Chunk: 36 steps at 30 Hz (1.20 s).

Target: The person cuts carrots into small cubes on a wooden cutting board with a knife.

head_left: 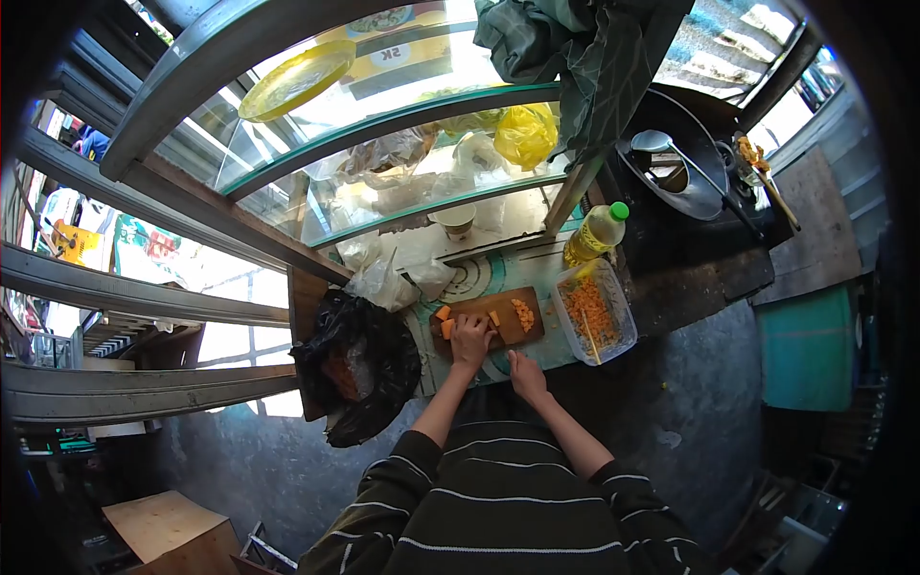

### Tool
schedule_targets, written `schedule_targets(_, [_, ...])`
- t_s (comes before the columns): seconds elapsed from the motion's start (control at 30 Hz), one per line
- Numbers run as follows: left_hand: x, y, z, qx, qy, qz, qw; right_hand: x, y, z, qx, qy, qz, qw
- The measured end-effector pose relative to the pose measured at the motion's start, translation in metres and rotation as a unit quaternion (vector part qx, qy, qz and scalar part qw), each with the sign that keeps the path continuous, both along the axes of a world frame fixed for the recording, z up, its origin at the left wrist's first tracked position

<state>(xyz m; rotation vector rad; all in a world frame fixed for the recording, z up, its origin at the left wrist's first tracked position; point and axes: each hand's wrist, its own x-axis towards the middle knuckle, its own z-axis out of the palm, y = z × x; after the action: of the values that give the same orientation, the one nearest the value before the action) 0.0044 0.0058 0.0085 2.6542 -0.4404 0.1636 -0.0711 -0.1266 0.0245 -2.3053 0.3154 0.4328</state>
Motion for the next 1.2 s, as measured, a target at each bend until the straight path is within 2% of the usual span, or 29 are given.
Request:
schedule_targets(0.13, [-0.001,0.001,0.005,-0.009,0.028,-0.001,1.0,-0.013,-0.009,-0.002,0.066,-0.05,-0.018,0.996])
schedule_targets(0.2, [-0.001,0.002,0.009,-0.007,0.045,-0.007,0.999,-0.017,-0.015,0.002,0.11,0.002,-0.04,0.993])
schedule_targets(0.27, [0.002,0.004,0.012,-0.004,0.063,-0.014,0.998,-0.018,-0.021,0.006,0.12,0.0,-0.05,0.991])
schedule_targets(0.33, [0.007,0.006,0.018,-0.027,0.057,-0.075,0.995,-0.021,-0.026,0.005,0.132,0.001,-0.059,0.99])
schedule_targets(0.47, [0.029,0.009,0.014,-0.002,0.026,-0.155,0.988,-0.024,-0.035,-0.008,0.138,-0.031,-0.12,0.983])
schedule_targets(0.53, [0.038,0.012,0.004,-0.041,0.029,-0.208,0.977,-0.029,-0.035,-0.016,0.132,-0.057,-0.136,0.98])
schedule_targets(0.57, [0.041,0.011,-0.001,-0.04,0.027,-0.209,0.977,-0.031,-0.035,-0.021,0.134,-0.051,-0.138,0.98])
schedule_targets(0.63, [0.039,0.01,-0.003,-0.019,0.095,-0.208,0.973,-0.033,-0.034,-0.022,0.135,-0.043,-0.142,0.98])
schedule_targets(0.77, [0.027,0.006,0.005,-0.068,0.091,-0.182,0.977,-0.032,-0.033,-0.012,0.14,0.009,-0.124,0.982])
schedule_targets(0.83, [0.021,-0.001,0.01,-0.086,0.154,-0.111,0.978,-0.03,-0.032,-0.009,0.141,0.038,-0.115,0.983])
schedule_targets(0.97, [0.013,-0.003,0.018,-0.121,0.116,-0.082,0.983,-0.027,-0.029,-0.005,0.121,0.055,-0.1,0.986])
schedule_targets(1.03, [0.011,0.003,0.019,-0.079,0.131,-0.059,0.986,-0.026,-0.028,-0.005,0.118,0.056,-0.096,0.987])
schedule_targets(1.2, [0.01,0.008,0.011,-0.081,0.115,-0.108,0.984,-0.027,-0.028,-0.007,0.111,0.063,-0.099,0.987])
